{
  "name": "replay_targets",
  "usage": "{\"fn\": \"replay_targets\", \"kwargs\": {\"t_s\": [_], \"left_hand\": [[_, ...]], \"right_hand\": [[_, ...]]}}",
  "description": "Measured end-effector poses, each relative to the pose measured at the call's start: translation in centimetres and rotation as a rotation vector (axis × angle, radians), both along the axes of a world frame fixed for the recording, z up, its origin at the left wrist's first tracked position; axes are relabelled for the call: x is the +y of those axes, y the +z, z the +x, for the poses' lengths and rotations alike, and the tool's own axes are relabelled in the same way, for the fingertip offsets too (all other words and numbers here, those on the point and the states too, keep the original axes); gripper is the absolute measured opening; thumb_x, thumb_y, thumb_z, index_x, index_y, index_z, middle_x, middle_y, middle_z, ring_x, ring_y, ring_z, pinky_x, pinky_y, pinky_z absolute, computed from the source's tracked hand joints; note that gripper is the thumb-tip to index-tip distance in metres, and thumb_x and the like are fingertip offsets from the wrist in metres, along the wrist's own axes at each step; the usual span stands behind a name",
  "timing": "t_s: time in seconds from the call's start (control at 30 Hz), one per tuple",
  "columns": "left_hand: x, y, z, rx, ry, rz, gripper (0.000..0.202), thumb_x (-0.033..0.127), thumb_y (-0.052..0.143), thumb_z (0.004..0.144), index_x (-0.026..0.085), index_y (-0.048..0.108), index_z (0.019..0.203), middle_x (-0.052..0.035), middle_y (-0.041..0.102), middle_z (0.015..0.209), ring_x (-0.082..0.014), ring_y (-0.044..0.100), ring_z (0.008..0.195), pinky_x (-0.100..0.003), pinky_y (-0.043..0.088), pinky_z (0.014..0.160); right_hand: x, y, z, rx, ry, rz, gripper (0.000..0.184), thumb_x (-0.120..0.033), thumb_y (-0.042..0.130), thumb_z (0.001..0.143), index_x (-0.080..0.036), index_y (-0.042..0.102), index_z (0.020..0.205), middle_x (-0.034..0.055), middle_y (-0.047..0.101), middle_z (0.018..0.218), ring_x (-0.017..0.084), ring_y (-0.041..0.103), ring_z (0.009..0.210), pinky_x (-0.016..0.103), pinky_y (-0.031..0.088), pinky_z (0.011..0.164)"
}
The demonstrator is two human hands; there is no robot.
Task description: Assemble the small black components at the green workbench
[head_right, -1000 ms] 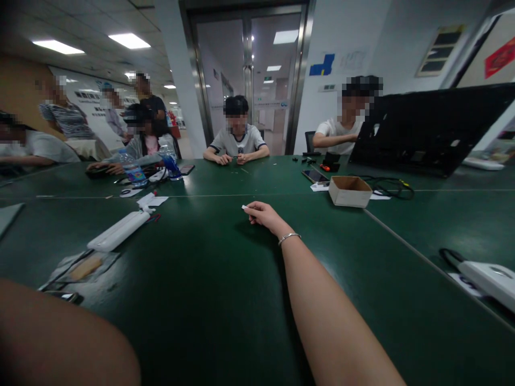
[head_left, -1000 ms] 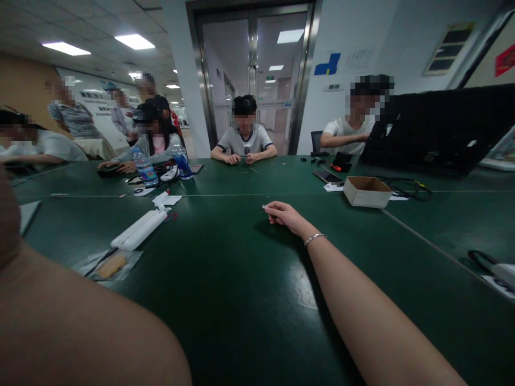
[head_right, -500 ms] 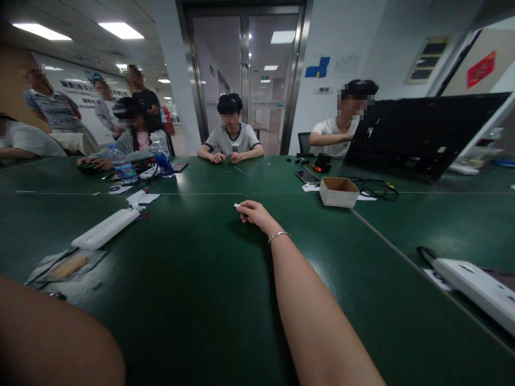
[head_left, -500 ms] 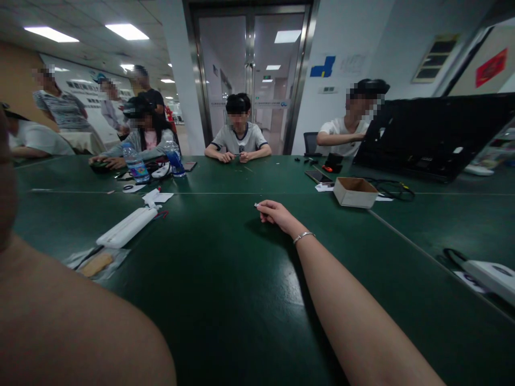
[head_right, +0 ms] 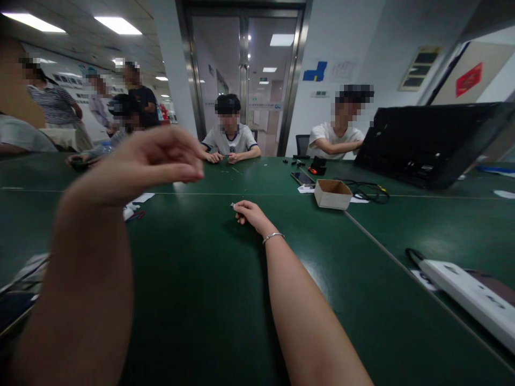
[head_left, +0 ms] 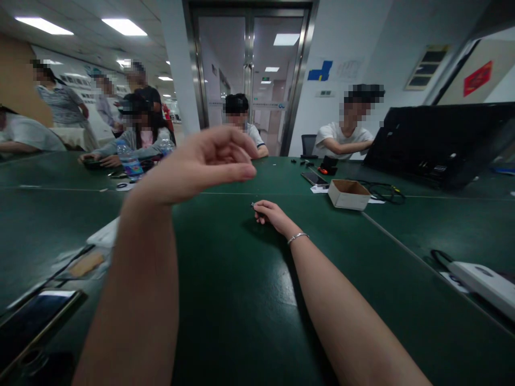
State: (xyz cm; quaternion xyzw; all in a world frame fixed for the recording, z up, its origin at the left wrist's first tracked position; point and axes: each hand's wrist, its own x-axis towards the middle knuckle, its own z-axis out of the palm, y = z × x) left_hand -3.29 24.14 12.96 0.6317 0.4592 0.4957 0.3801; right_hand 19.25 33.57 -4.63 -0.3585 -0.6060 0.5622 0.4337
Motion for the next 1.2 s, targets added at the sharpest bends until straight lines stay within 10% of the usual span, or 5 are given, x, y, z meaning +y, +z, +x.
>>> {"fn": "replay_targets", "kwargs": {"t_s": [0.17, 0.37, 0.9, 1.2], "left_hand": [[5.2, -8.3, 5.0, 0.204, -0.044, 0.137, 0.017, 0.026, 0.074, 0.070, 0.016, 0.067, 0.082, -0.0055, 0.065, 0.085, -0.0182, 0.062, 0.083, -0.025, 0.050, 0.069], [7.8, -17.2, 4.9, -0.100, -0.173, -0.112, 0.034, 0.040, 0.067, 0.076, 0.017, 0.065, 0.100, -0.0057, 0.067, 0.092, -0.0147, 0.062, 0.080, -0.025, 0.049, 0.069], [8.7, -18.4, 4.2, 0.186, 0.025, 0.012, 0.045, 0.059, 0.047, 0.085, 0.017, 0.061, 0.073, -0.0015, 0.060, 0.065, -0.0125, 0.054, 0.059, -0.025, 0.040, 0.057], [8.8, -18.4, 4.6, 0.253, -0.069, 0.017, 0.045, 0.054, 0.042, 0.087, 0.016, 0.061, 0.072, -0.0009, 0.060, 0.062, -0.0133, 0.055, 0.059, -0.026, 0.042, 0.061]], "right_hand": [[0.2, -0.2, 0.0, 0.030, -0.004, 0.008, 0.030, -0.037, 0.076, 0.070, -0.016, 0.061, 0.086, -0.0013, 0.060, 0.065, 0.008, 0.052, 0.048, 0.018, 0.041, 0.046], [0.5, -0.3, -0.2, -0.076, -0.028, 0.054, 0.024, -0.030, 0.076, 0.071, -0.015, 0.066, 0.087, -0.0013, 0.061, 0.065, 0.007, 0.049, 0.046, 0.018, 0.040, 0.044], [0.4, -0.3, 0.1, 0.048, -0.014, -0.046, 0.021, -0.008, 0.072, 0.076, -0.015, 0.067, 0.095, 0.0033, 0.068, 0.082, 0.013, 0.066, 0.067, 0.024, 0.055, 0.068], [0.5, -0.5, 0.0, 0.082, 0.012, -0.006, 0.019, -0.007, 0.072, 0.077, -0.014, 0.067, 0.094, 0.0034, 0.069, 0.081, 0.013, 0.067, 0.072, 0.026, 0.055, 0.076]]}}
